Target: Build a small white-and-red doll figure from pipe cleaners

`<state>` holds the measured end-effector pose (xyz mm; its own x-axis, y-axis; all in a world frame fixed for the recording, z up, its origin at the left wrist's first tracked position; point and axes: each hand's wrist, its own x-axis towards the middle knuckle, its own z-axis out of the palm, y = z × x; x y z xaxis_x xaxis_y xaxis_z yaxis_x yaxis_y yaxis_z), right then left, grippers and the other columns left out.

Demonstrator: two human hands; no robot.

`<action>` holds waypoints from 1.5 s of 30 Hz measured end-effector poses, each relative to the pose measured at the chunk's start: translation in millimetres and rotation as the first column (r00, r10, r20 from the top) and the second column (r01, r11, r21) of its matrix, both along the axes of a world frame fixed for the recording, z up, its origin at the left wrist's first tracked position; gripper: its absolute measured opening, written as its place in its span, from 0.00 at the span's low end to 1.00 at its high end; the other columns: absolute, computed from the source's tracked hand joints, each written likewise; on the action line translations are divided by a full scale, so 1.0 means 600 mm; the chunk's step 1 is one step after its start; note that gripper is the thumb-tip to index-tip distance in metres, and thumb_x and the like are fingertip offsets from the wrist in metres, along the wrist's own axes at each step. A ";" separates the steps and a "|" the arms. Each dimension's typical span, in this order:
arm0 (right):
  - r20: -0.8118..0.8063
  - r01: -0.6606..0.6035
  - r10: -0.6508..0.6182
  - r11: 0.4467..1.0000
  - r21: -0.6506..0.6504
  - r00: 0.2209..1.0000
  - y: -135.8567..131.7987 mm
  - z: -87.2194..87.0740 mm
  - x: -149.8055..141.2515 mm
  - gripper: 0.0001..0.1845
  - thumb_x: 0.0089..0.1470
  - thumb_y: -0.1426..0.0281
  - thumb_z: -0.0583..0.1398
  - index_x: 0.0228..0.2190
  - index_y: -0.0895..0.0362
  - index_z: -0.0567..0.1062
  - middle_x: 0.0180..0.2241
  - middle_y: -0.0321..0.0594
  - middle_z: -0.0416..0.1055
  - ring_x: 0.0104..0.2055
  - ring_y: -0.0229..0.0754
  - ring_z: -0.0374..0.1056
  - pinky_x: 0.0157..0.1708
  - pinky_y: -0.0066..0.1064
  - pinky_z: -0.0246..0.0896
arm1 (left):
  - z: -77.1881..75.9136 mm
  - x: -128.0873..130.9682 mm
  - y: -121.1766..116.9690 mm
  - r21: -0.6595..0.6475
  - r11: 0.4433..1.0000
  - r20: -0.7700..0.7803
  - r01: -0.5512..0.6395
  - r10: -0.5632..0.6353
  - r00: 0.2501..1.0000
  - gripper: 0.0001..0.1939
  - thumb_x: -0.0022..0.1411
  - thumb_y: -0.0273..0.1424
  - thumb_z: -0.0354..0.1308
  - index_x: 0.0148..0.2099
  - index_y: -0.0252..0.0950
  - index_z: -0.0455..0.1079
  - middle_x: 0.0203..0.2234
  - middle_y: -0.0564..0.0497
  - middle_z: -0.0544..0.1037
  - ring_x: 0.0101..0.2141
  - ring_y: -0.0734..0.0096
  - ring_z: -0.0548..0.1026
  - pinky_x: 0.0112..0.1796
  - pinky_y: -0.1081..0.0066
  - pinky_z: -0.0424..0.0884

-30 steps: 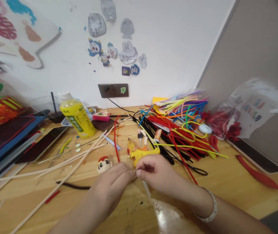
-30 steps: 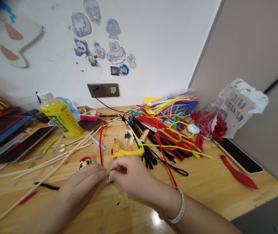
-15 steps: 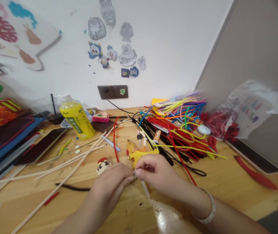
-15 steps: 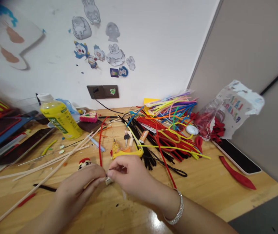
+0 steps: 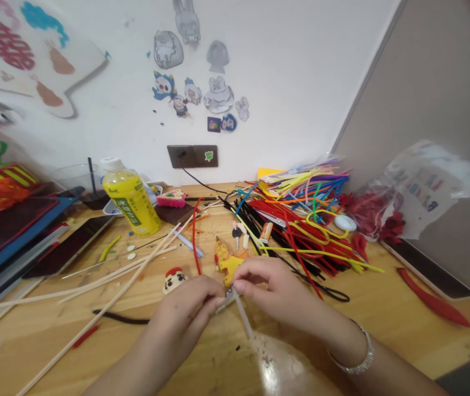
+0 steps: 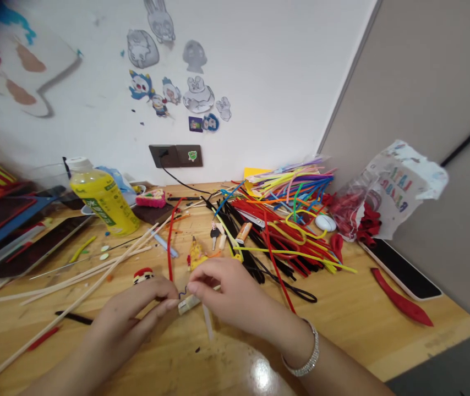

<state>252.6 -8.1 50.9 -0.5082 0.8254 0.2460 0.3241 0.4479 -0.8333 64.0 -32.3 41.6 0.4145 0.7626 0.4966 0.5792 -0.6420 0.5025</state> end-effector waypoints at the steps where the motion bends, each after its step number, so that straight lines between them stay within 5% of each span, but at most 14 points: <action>1: 0.011 0.001 -0.002 1.000 0.012 1.000 0.000 -0.001 -0.001 0.07 0.53 0.74 0.56 0.26 0.58 0.73 0.25 0.34 0.69 0.29 0.35 0.64 0.30 0.25 0.57 | -0.001 0.001 0.000 -0.033 0.999 0.003 -0.010 0.011 1.000 0.07 0.57 0.25 0.51 0.28 0.38 0.67 0.21 0.55 0.75 0.22 0.77 0.72 0.25 0.81 0.67; 8: -0.048 0.161 -0.159 0.987 0.031 0.986 -0.007 -0.022 -0.022 0.07 0.50 0.76 0.57 0.22 0.58 0.71 0.22 0.33 0.67 0.26 0.34 0.62 0.26 0.24 0.56 | -0.013 0.011 0.000 -0.405 0.911 0.112 -0.074 0.129 0.985 0.08 0.57 0.33 0.51 0.30 0.36 0.68 0.23 0.52 0.74 0.26 0.71 0.72 0.28 0.74 0.69; 14: -0.102 0.152 -0.147 0.987 0.047 0.984 -0.011 -0.025 -0.030 0.06 0.50 0.76 0.58 0.23 0.58 0.71 0.23 0.34 0.69 0.26 0.35 0.64 0.28 0.25 0.59 | -0.009 0.017 -0.001 -0.498 0.865 0.255 -0.054 0.206 0.945 0.10 0.56 0.35 0.53 0.26 0.36 0.68 0.19 0.54 0.71 0.23 0.72 0.68 0.24 0.76 0.65; 18: -0.019 0.105 -0.103 0.968 0.228 0.994 -0.012 -0.030 -0.025 0.08 0.54 0.73 0.56 0.25 0.57 0.72 0.25 0.36 0.70 0.30 0.37 0.65 0.31 0.27 0.60 | -0.001 0.020 -0.003 -0.579 0.815 0.372 0.032 0.229 0.899 0.13 0.54 0.38 0.55 0.23 0.37 0.66 0.17 0.56 0.68 0.20 0.74 0.66 0.22 0.76 0.63; 23: -0.035 0.153 -0.157 0.848 0.507 0.987 -0.015 -0.049 -0.025 0.10 0.58 0.71 0.52 0.27 0.57 0.70 0.25 0.38 0.69 0.29 0.38 0.63 0.31 0.29 0.60 | -0.007 0.025 -0.005 -0.677 0.718 0.496 0.164 0.280 0.822 0.16 0.51 0.43 0.58 0.24 0.35 0.65 0.16 0.57 0.67 0.19 0.77 0.64 0.22 0.76 0.63; 28: -0.116 0.202 -0.165 0.781 0.591 0.979 -0.018 -0.058 -0.028 0.07 0.58 0.72 0.54 0.28 0.56 0.69 0.25 0.37 0.68 0.29 0.38 0.64 0.31 0.30 0.60 | -0.010 0.032 -0.009 -0.693 0.684 0.562 0.226 0.317 0.764 0.17 0.49 0.44 0.60 0.25 0.35 0.65 0.17 0.57 0.68 0.20 0.76 0.65 0.23 0.75 0.63; 45: -0.142 0.122 -0.030 0.699 0.705 0.989 -0.028 -0.035 -0.024 0.07 0.58 0.74 0.53 0.30 0.56 0.70 0.25 0.39 0.70 0.28 0.38 0.65 0.30 0.29 0.65 | -0.003 0.030 -0.023 -0.688 0.644 0.629 0.333 0.303 0.716 0.14 0.50 0.41 0.60 0.25 0.35 0.65 0.17 0.58 0.67 0.20 0.78 0.63 0.23 0.77 0.60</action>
<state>238.1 -24.6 30.1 -0.3825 0.4163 0.8249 0.3098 0.8989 -0.3099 82.0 -46.0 39.8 0.2456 0.9656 -0.0850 -0.1077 0.1144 0.9876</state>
